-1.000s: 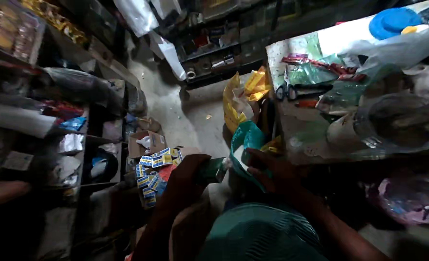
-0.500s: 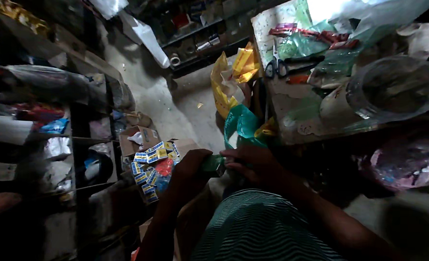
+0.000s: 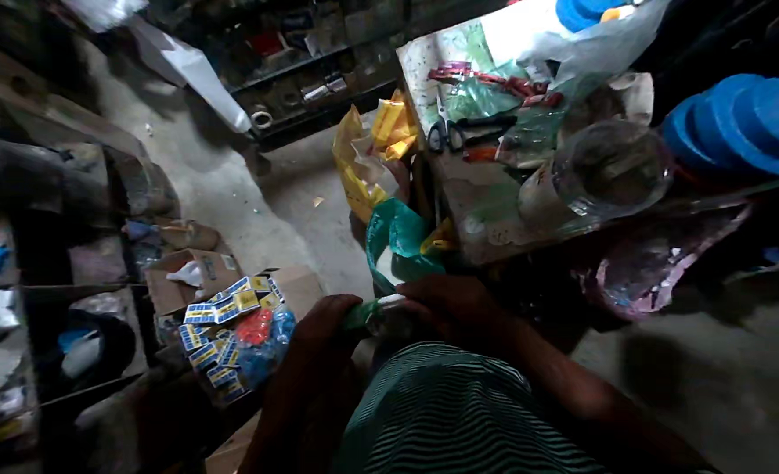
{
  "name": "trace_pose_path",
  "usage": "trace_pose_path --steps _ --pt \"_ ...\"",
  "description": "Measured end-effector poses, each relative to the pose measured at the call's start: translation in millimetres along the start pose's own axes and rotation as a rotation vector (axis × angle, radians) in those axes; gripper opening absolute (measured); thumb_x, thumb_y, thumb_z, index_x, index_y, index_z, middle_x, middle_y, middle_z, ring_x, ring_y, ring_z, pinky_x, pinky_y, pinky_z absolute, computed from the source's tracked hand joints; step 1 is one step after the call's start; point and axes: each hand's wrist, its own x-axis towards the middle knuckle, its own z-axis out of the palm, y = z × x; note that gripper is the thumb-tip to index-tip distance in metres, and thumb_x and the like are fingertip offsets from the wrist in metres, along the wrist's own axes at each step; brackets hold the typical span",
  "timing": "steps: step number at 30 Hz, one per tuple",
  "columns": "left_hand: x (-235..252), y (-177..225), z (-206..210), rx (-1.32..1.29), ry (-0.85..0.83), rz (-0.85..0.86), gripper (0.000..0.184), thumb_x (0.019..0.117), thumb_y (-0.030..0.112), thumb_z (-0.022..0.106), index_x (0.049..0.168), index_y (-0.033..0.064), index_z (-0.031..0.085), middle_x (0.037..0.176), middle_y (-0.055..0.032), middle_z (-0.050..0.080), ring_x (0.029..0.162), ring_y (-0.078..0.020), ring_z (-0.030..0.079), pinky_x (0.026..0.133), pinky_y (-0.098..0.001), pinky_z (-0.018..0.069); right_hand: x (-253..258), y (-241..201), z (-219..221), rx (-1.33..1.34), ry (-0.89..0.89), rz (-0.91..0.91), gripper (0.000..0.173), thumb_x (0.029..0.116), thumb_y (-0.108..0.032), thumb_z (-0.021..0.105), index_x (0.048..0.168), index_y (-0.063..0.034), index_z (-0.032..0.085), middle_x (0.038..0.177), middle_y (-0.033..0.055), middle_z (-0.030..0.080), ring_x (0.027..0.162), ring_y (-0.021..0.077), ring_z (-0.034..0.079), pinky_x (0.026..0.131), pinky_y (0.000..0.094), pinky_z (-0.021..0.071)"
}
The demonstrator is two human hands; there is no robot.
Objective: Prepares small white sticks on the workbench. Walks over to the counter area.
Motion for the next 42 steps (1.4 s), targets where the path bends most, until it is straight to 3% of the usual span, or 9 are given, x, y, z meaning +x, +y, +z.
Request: trace_pose_path --steps 3,7,10,13,18,23,30,38,42 --pt "4.3 1.4 14.5 -0.164 0.032 -0.014 0.032 0.0927 0.021 0.073 0.116 -0.0015 0.069 0.105 -0.0151 0.072 0.096 -0.0153 0.070 0.088 -0.0282 0.0571 -7.1 9.1 -15.2 0.166 -0.003 0.134 0.038 0.1016 -0.028 0.064 0.126 0.0023 0.067 0.094 0.0082 0.072 0.081 0.0078 0.066 0.076 0.0224 0.0576" --pt "9.6 11.7 26.0 -0.406 0.013 -0.091 0.033 0.0900 0.018 0.076 0.114 -0.0041 0.069 0.105 -0.0115 0.073 0.098 -0.0057 0.069 0.090 -0.0226 0.0567 -17.8 27.7 -7.7 0.457 -0.110 0.301 0.076 0.0911 -0.046 0.074 0.144 0.0037 0.051 0.125 0.0074 0.068 0.112 0.0091 0.065 0.094 0.0258 0.0563" --pt "11.2 16.7 35.6 -0.509 -0.002 -0.048 0.035 0.0928 0.022 0.074 0.113 -0.0054 0.069 0.106 -0.0118 0.073 0.100 -0.0039 0.068 0.092 -0.0214 0.0556 -7.2 23.6 8.1 0.562 -0.180 0.257 0.075 0.0902 -0.048 0.075 0.141 0.0046 0.055 0.137 0.0127 0.063 0.124 0.0139 0.061 0.103 0.0293 0.0529" --pt "8.7 15.6 41.6 -0.548 -0.007 -0.007 0.038 0.0946 0.027 0.072 0.113 -0.0062 0.068 0.105 -0.0127 0.072 0.101 -0.0033 0.067 0.093 -0.0212 0.0548 5.0 16.1 24.2 0.646 -0.183 0.161 0.063 0.0951 -0.040 0.071 0.136 0.0067 0.060 0.137 0.0163 0.063 0.127 0.0156 0.059 0.109 0.0312 0.0490" --pt "-0.2 8.6 38.2 -0.513 0.021 0.007 0.031 0.0929 0.026 0.073 0.107 -0.0018 0.069 0.098 -0.0049 0.073 0.097 0.0039 0.066 0.089 -0.0155 0.0535 8.6 5.7 42.2 0.547 -0.127 0.023 0.042 0.1042 -0.033 0.059 0.126 0.0007 0.070 0.128 0.0147 0.069 0.125 0.0195 0.062 0.110 0.0348 0.0491" --pt "-7.4 8.9 33.6 -0.521 0.045 0.027 0.030 0.0967 0.030 0.068 0.107 0.0016 0.068 0.102 -0.0039 0.071 0.102 0.0041 0.064 0.093 -0.0159 0.0514 12.8 -6.9 43.9 0.329 -0.054 -0.118 0.039 0.1031 -0.036 0.061 0.119 -0.0026 0.073 0.118 0.0135 0.074 0.117 0.0211 0.067 0.105 0.0357 0.0508" --pt "-13.9 3.0 36.2 -0.561 0.049 0.040 0.027 0.0956 0.027 0.069 0.106 0.0015 0.068 0.103 -0.0041 0.071 0.103 0.0031 0.064 0.094 -0.0175 0.0515 13.3 -10.6 43.6 0.299 -0.051 -0.192 0.036 0.1014 -0.034 0.065 0.115 -0.0025 0.074 0.113 0.0138 0.075 0.115 0.0223 0.069 0.106 0.0370 0.0507" --pt "-20.1 -8.3 30.2 -0.467 -0.012 -0.093 0.035 0.0920 0.020 0.076 0.119 -0.0025 0.070 0.112 -0.0108 0.073 0.105 -0.0053 0.068 0.096 -0.0223 0.0548 10.4 -10.0 15.2 0.484 0.063 -0.028 0.040 0.1047 -0.034 0.059 0.109 0.0033 0.072 0.113 0.0131 0.075 0.114 0.0183 0.070 0.101 0.0353 0.0577" --pt "-21.4 -14.4 9.5 -0.244 -0.022 -0.168 0.037 0.0904 0.023 0.077 0.120 0.0005 0.070 0.109 -0.0124 0.074 0.100 -0.0120 0.071 0.092 -0.0290 0.0575 0.4 4.1 12.9 0.726 0.163 0.248 0.043 0.1060 -0.041 0.053 0.113 -0.0031 0.073 0.112 0.0089 0.076 0.102 0.0210 0.074 0.091 0.0377 0.0626"
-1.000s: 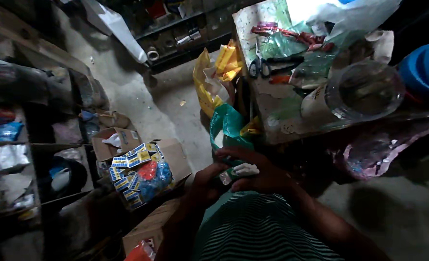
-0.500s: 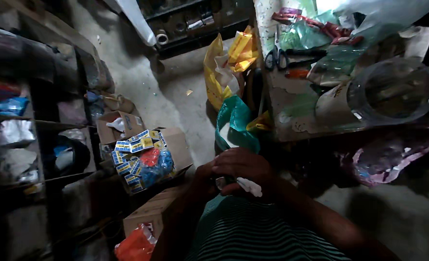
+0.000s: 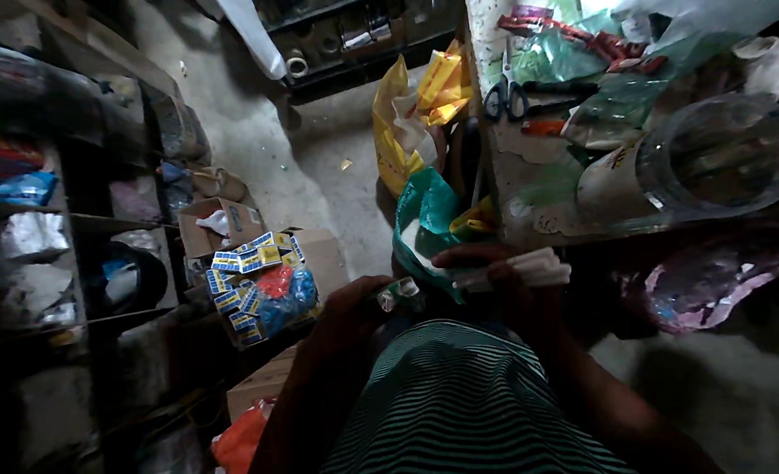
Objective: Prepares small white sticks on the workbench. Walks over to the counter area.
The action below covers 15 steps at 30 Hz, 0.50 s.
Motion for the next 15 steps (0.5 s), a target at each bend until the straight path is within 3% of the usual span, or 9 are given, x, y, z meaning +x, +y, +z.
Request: trace_pose_path --steps 4,6,8,10,12,15 --pt "2.1 47.3 -46.2 0.480 0.044 0.162 0.039 0.0902 0.020 0.068 0.125 0.0012 0.067 0.115 -0.0175 0.072 0.102 -0.0312 0.071 0.083 -0.0473 0.0594 -5.8 17.7 0.0 0.334 0.191 0.252 0.047 0.1056 -0.048 0.049 0.102 -0.0058 0.071 0.089 0.0096 0.076 0.081 0.0236 0.076 0.079 0.0419 0.0656" --pt "7.0 66.9 -60.4 0.616 0.057 0.211 0.037 0.0904 0.015 0.065 0.125 0.0020 0.067 0.116 -0.0195 0.071 0.104 -0.0355 0.070 0.082 -0.0480 0.0584 -5.0 23.9 4.0 0.461 0.245 0.360 0.046 0.1015 -0.051 0.057 0.094 -0.0077 0.070 0.069 0.0027 0.068 0.063 0.0190 0.072 0.068 0.0407 0.0664" --pt "16.7 47.3 -61.3 0.607 -0.022 0.170 0.038 0.0897 0.015 0.070 0.125 -0.0002 0.066 0.117 -0.0219 0.069 0.105 -0.0400 0.069 0.082 -0.0545 0.0578 -7.9 27.7 11.7 0.498 0.264 0.454 0.033 0.1040 -0.036 0.057 0.091 -0.0075 0.068 0.058 -0.0023 0.059 0.050 0.0121 0.063 0.055 0.0317 0.0619" --pt "22.0 27.3 -62.8 0.566 -0.049 0.131 0.041 0.0897 0.016 0.071 0.126 -0.0008 0.065 0.118 -0.0224 0.068 0.105 -0.0405 0.069 0.083 -0.0575 0.0575 -8.5 24.2 21.0 0.421 0.247 0.510 0.014 0.0999 -0.014 0.057 0.093 -0.0068 0.066 0.058 -0.0042 0.058 0.048 0.0077 0.057 0.050 0.0250 0.0550" --pt "25.2 35.6 -66.8 0.567 0.013 0.178 0.041 0.0892 0.018 0.067 0.126 0.0000 0.066 0.118 -0.0207 0.069 0.103 -0.0373 0.070 0.084 -0.0528 0.0585 -6.5 18.7 27.3 0.241 0.214 0.439 0.005 0.0936 -0.008 0.066 0.090 -0.0080 0.069 0.064 -0.0082 0.062 0.052 0.0017 0.057 0.051 0.0201 0.0523" --pt "17.8 29.4 -63.6 0.453 0.033 0.196 0.042 0.0900 0.017 0.067 0.128 -0.0010 0.063 0.120 -0.0204 0.068 0.108 -0.0337 0.068 0.091 -0.0488 0.0564 -19.6 16.9 28.6 0.002 0.096 0.140 0.005 0.0933 -0.009 0.072 0.094 -0.0047 0.073 0.085 -0.0078 0.072 0.074 -0.0052 0.064 0.069 0.0150 0.0564"
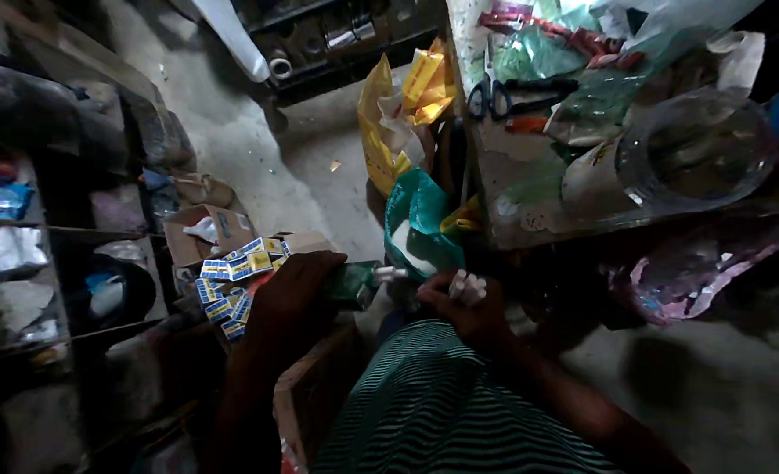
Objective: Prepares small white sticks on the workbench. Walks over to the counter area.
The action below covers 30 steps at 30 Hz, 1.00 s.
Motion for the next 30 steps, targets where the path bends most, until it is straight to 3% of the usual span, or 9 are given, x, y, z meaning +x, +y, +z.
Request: trace_pose_path --steps 3,6,9,14,17,19,22,27,30 --pt "0.4 -6.5 5.3 -0.049 0.042 0.012 0.039 0.0920 0.021 0.067 0.125 -0.0005 0.065 0.115 -0.0187 0.071 0.105 -0.0292 0.070 0.090 -0.0431 0.0577 4.3 -2.5 -1.9 -0.084 -0.082 -0.205 0.013 0.0973 -0.013 0.070 0.095 -0.0011 0.072 0.091 -0.0024 0.074 0.084 -0.0059 0.066 0.077 0.0129 0.0561" --pt "-2.5 -3.4 11.4 -0.118 0.067 0.035 0.038 0.0956 0.025 0.067 0.124 -0.0003 0.065 0.114 -0.0174 0.071 0.106 -0.0233 0.069 0.093 -0.0354 0.0566 3.2 -6.6 -4.0 -0.148 -0.109 -0.300 0.017 0.0985 -0.015 0.069 0.096 0.0011 0.072 0.088 0.0027 0.073 0.083 -0.0044 0.066 0.077 0.0116 0.0547" --pt "-1.7 -5.4 13.8 -0.123 0.066 0.041 0.038 0.0962 0.027 0.066 0.124 -0.0002 0.065 0.113 -0.0174 0.071 0.102 -0.0233 0.070 0.090 -0.0352 0.0571 5.5 -8.9 -3.8 -0.202 -0.114 -0.344 0.020 0.0984 -0.017 0.069 0.094 0.0025 0.072 0.085 0.0056 0.072 0.081 -0.0026 0.066 0.075 0.0116 0.0544" --pt "-1.4 -10.6 8.2 -0.082 0.031 0.056 0.037 0.0975 0.026 0.063 0.125 0.0017 0.066 0.115 -0.0159 0.071 0.105 -0.0242 0.069 0.091 -0.0374 0.0566 7.3 -4.9 -4.6 -0.190 -0.105 -0.324 0.018 0.0975 -0.016 0.071 0.096 0.0019 0.071 0.086 0.0032 0.072 0.080 -0.0047 0.065 0.074 0.0106 0.0545" --pt "7.5 4.0 -22.9 0.045 -0.029 0.043 0.039 0.0927 0.021 0.064 0.126 0.0011 0.066 0.117 -0.0179 0.070 0.107 -0.0319 0.069 0.089 -0.0463 0.0582 9.1 -2.2 -5.4 -0.224 -0.063 -0.285 0.017 0.0954 -0.015 0.073 0.099 0.0015 0.071 0.088 -0.0002 0.073 0.079 -0.0084 0.063 0.074 0.0084 0.0538" --pt "13.6 20.3 -43.9 0.123 -0.017 0.054 0.042 0.0883 0.017 0.063 0.127 0.0025 0.065 0.120 -0.0179 0.070 0.109 -0.0334 0.068 0.090 -0.0463 0.0571 10.6 -2.6 -6.2 -0.232 -0.043 -0.247 0.019 0.0939 -0.016 0.074 0.103 0.0008 0.071 0.088 -0.0020 0.072 0.078 -0.0092 0.062 0.074 0.0084 0.0535" --pt "15.4 3.0 -30.6 0.042 -0.087 0.024 0.042 0.0890 0.018 0.070 0.126 -0.0013 0.065 0.117 -0.0207 0.069 0.107 -0.0372 0.068 0.088 -0.0536 0.0566 8.9 0.5 -6.3 -0.193 -0.042 -0.225 0.024 0.0927 -0.016 0.076 0.110 -0.0011 0.069 0.087 -0.0042 0.070 0.075 -0.0084 0.061 0.071 0.0102 0.0548" --pt "17.4 2.0 -20.5 -0.004 -0.068 0.081 0.038 0.0914 0.017 0.065 0.125 -0.0013 0.066 0.117 -0.0176 0.070 0.108 -0.0300 0.068 0.095 -0.0438 0.0557 10.5 -1.6 -4.7 -0.179 -0.051 -0.179 0.038 0.0922 -0.017 0.076 0.124 -0.0003 0.066 0.086 -0.0042 0.069 0.074 -0.0076 0.060 0.072 0.0121 0.0548" --pt "20.9 3.2 -19.1 -0.052 -0.064 0.105 0.036 0.0927 0.020 0.066 0.123 0.0015 0.067 0.114 -0.0154 0.071 0.104 -0.0256 0.069 0.090 -0.0395 0.0575 16.2 -5.6 0.3 -0.138 -0.053 -0.188 0.038 0.0917 -0.016 0.076 0.126 -0.0021 0.067 0.093 -0.0043 0.072 0.080 -0.0067 0.064 0.076 0.0139 0.0569"
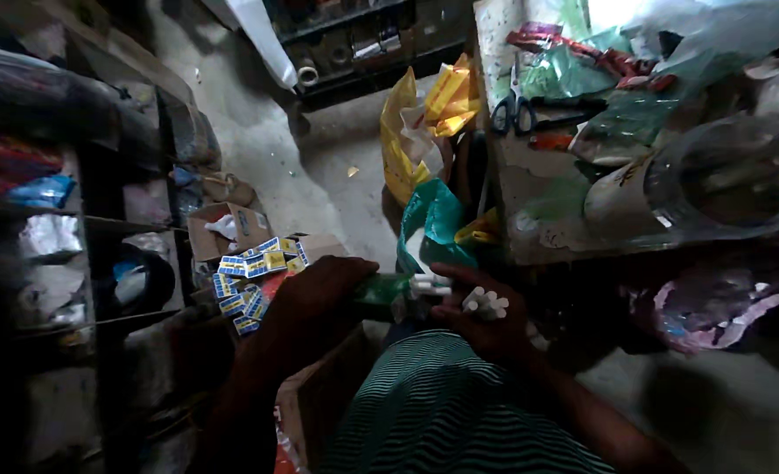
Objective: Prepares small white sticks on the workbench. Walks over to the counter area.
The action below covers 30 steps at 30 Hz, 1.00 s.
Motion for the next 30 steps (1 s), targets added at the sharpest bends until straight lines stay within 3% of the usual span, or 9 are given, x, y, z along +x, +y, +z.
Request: trace_pose_path --steps 3,7,12,20,28,30 --pt "-1.8 7.7 9.2 -0.153 0.011 0.021 0.032 0.0949 0.022 0.067 0.121 0.0034 0.068 0.112 -0.0113 0.071 0.103 -0.0150 0.068 0.092 -0.0289 0.0559 -3.5 -6.2 3.4 0.074 -0.010 -0.015 0.035 0.0926 -0.015 0.076 0.126 -0.0058 0.069 0.105 -0.0033 0.074 0.089 -0.0039 0.067 0.083 0.0168 0.0586" --pt "-5.4 8.6 27.6 -0.362 0.011 0.029 0.031 0.0960 0.021 0.071 0.121 0.0035 0.068 0.114 -0.0087 0.072 0.107 -0.0079 0.067 0.096 -0.0231 0.0537 -5.8 -10.3 5.6 0.170 0.012 -0.036 0.024 0.0923 -0.013 0.076 0.115 -0.0086 0.075 0.107 -0.0070 0.076 0.096 -0.0022 0.069 0.087 0.0176 0.0588" --pt "-10.6 10.1 44.1 -0.503 0.005 0.029 0.033 0.0959 0.019 0.072 0.123 0.0010 0.068 0.116 -0.0106 0.072 0.108 -0.0086 0.068 0.096 -0.0234 0.0551 -9.6 -11.0 1.1 0.206 0.009 -0.076 0.020 0.0933 -0.012 0.075 0.113 -0.0087 0.075 0.105 -0.0065 0.076 0.097 -0.0010 0.069 0.087 0.0181 0.0589" --pt "-11.4 14.2 51.0 -0.497 0.015 0.049 0.032 0.0957 0.017 0.071 0.123 0.0011 0.067 0.115 -0.0103 0.072 0.108 -0.0066 0.067 0.097 -0.0211 0.0533 -12.5 -15.8 -9.0 0.185 0.009 -0.025 0.018 0.0936 -0.013 0.075 0.112 -0.0120 0.075 0.107 -0.0087 0.076 0.097 -0.0005 0.070 0.087 0.0191 0.0597" --pt "-9.8 24.1 58.2 -0.548 0.005 -0.036 0.031 0.0927 0.018 0.075 0.118 0.0017 0.069 0.105 -0.0064 0.074 0.099 0.0007 0.067 0.090 -0.0158 0.0536 -7.2 -21.1 -16.0 0.227 0.085 0.021 0.009 0.0939 -0.016 0.074 0.103 -0.0149 0.074 0.096 -0.0083 0.071 0.080 -0.0008 0.066 0.070 0.0168 0.0588" --pt "-10.4 24.4 60.0 -0.529 -0.008 -0.077 0.032 0.0917 0.020 0.075 0.116 0.0000 0.069 0.103 -0.0076 0.074 0.097 0.0001 0.068 0.089 -0.0168 0.0544 -7.5 -20.6 -19.8 0.239 0.180 0.055 0.009 0.0942 -0.023 0.074 0.103 -0.0211 0.074 0.094 -0.0097 0.074 0.075 -0.0009 0.067 0.066 0.0178 0.0592"
